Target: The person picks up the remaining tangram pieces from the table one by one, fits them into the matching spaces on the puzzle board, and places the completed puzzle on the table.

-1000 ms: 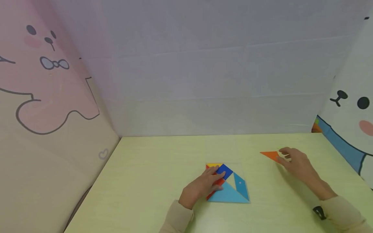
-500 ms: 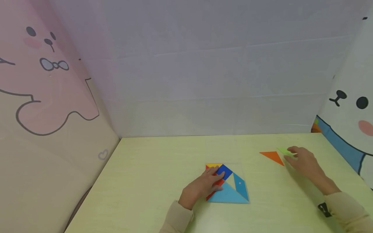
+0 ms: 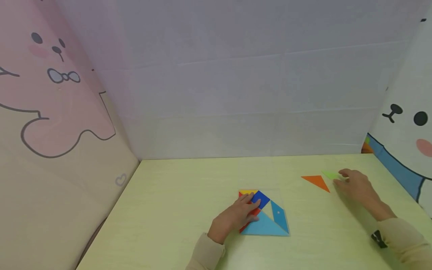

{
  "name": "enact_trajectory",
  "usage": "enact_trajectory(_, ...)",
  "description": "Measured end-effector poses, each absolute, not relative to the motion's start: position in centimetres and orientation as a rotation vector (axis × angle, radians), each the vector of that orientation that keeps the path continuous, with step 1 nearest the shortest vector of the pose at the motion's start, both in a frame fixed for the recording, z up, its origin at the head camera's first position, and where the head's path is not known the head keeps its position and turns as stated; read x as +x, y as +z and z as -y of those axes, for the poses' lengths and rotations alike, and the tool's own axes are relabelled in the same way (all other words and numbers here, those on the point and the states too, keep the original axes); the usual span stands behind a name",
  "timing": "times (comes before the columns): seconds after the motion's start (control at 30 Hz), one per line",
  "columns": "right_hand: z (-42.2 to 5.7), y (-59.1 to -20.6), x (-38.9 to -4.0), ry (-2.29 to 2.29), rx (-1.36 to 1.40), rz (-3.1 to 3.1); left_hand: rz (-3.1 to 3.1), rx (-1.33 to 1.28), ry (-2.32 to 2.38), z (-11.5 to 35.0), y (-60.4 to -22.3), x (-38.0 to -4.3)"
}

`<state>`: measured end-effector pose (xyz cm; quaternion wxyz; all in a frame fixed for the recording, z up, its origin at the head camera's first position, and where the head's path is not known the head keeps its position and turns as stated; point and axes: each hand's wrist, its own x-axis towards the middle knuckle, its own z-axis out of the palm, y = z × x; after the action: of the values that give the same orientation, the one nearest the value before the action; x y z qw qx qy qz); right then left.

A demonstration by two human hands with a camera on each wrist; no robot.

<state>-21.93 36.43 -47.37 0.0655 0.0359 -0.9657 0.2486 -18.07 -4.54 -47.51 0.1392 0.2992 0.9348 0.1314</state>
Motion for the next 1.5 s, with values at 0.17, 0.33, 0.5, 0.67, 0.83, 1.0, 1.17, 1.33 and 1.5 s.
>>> enact_trajectory(0.17,-36.8,-47.5,-22.2,0.751,0.119,2.895,-2.703,0.865,0.383,4.7,-47.5,-18.0)
enact_trajectory(0.33,-36.8,-47.6,-22.3,0.751,0.145,2.887,-2.686,0.861,0.413,4.8,-47.3,-17.8)
enact_trajectory(0.5,-36.8,-47.5,-22.6,0.753,0.165,2.89,-2.685,0.848,0.416,4.7,-47.2,-17.8)
enact_trajectory(0.67,-36.7,-47.8,-22.9,0.737,0.182,2.887,-2.686,0.852,0.42,4.8,-47.5,-17.9)
enact_trajectory(0.83,-36.9,-48.0,-23.1,0.731,0.181,2.895,-2.682,0.853,0.442,4.7,-47.8,-18.0)
enact_trajectory(1.0,-37.0,-48.2,-23.1,0.738,0.195,2.89,-2.688,0.856,0.437,4.7,-48.0,-18.0)
enact_trajectory(1.17,-37.0,-48.4,-23.1,0.773,0.194,2.878,-2.682,0.852,0.446,4.7,-47.8,-18.0)
enact_trajectory(1.33,-36.8,-48.5,-23.0,0.822,0.173,2.835,-2.685,0.838,0.439,4.6,-47.8,-18.0)
enact_trajectory(1.5,-36.6,-48.7,-23.0,0.844,0.166,2.804,-2.69,0.828,0.425,4.6,-47.7,-17.9)
